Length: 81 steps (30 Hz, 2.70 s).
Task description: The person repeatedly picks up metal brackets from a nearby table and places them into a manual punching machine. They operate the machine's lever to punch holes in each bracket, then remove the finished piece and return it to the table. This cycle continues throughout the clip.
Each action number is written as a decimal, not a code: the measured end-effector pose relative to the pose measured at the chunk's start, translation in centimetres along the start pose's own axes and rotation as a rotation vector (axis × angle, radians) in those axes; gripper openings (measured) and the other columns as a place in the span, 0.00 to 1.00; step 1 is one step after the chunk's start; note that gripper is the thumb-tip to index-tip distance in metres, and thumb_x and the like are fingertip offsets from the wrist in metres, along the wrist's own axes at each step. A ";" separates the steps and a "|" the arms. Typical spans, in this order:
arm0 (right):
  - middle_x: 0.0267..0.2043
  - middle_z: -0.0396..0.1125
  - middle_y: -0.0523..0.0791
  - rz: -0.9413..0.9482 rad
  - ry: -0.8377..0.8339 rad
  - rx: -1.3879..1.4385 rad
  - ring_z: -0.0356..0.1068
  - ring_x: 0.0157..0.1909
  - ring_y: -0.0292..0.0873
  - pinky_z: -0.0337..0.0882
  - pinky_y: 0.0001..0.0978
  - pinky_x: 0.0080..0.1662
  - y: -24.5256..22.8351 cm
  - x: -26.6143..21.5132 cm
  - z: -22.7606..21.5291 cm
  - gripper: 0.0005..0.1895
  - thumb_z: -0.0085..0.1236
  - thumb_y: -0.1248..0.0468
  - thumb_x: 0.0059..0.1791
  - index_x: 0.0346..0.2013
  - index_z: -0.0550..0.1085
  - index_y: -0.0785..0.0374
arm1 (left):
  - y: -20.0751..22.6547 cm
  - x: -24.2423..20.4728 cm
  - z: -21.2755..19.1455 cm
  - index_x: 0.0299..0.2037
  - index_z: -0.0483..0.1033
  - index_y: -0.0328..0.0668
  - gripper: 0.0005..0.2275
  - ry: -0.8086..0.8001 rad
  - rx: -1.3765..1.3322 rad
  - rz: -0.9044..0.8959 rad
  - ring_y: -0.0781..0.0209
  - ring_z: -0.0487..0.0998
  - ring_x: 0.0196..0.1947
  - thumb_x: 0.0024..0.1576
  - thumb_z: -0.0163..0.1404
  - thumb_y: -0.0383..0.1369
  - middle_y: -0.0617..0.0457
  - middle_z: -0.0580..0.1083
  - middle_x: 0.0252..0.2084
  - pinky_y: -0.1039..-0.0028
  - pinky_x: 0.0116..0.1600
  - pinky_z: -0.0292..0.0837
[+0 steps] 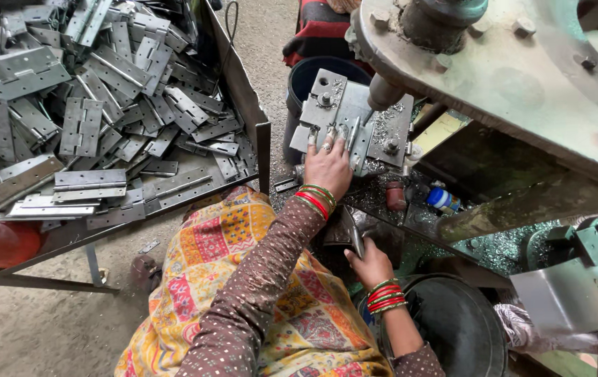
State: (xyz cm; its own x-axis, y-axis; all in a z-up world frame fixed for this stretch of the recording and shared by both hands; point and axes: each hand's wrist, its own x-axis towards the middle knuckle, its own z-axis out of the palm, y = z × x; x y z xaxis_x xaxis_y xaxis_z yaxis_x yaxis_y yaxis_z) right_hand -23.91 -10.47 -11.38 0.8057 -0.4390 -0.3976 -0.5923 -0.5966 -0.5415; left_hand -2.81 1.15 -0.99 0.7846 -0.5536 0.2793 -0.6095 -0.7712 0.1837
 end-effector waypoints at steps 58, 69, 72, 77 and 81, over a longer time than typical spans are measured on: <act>0.33 0.73 0.60 -0.070 0.051 -0.234 0.73 0.39 0.67 0.72 0.59 0.41 3.8 2.1 1.6 0.28 0.57 0.40 0.47 0.41 0.69 0.63 | 0.2 4.0 2.9 0.49 0.79 0.37 0.13 -0.049 0.071 0.010 0.45 0.64 0.70 0.62 0.43 0.31 0.41 0.69 0.62 0.53 0.74 0.49; 0.31 0.73 0.60 -0.126 0.274 -0.123 0.72 0.35 0.69 0.69 0.63 0.36 7.7 4.3 11.0 0.26 0.54 0.45 0.47 0.52 0.66 0.58 | -0.3 4.8 2.2 0.46 0.80 0.39 0.10 -0.097 0.051 0.021 0.48 0.67 0.66 0.59 0.47 0.30 0.44 0.71 0.62 0.53 0.71 0.53; 0.32 0.73 0.58 -0.170 0.172 -0.064 0.73 0.35 0.68 0.72 0.59 0.37 5.6 2.7 5.9 0.25 0.58 0.43 0.45 0.42 0.69 0.60 | -0.6 6.0 2.1 0.43 0.81 0.42 0.09 -0.062 0.065 0.029 0.49 0.68 0.64 0.56 0.48 0.30 0.45 0.70 0.61 0.51 0.72 0.49; 0.31 0.73 0.59 -0.063 0.073 -0.201 0.74 0.37 0.66 0.73 0.57 0.39 3.3 1.3 1.7 0.27 0.59 0.41 0.47 0.37 0.70 0.63 | -0.8 8.1 2.9 0.48 0.80 0.36 0.10 -0.245 0.018 -0.062 0.50 0.71 0.64 0.67 0.44 0.30 0.44 0.73 0.60 0.53 0.76 0.52; 0.31 0.73 0.58 -0.092 0.150 -0.027 0.74 0.36 0.66 0.72 0.57 0.38 4.7 1.9 6.4 0.21 0.56 0.46 0.47 0.41 0.69 0.59 | -1.1 9.4 2.7 0.44 0.81 0.39 0.11 -0.203 0.075 -0.028 0.48 0.64 0.68 0.61 0.46 0.33 0.44 0.68 0.64 0.52 0.73 0.47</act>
State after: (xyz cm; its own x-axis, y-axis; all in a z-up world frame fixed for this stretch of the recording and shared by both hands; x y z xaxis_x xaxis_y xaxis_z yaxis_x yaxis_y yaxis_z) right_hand -25.18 -9.80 -19.42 0.8484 -0.4759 -0.2318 -0.5179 -0.6559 -0.5492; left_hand 5.55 -4.06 -1.13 0.8123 -0.5780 0.0777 -0.5832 -0.8040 0.1158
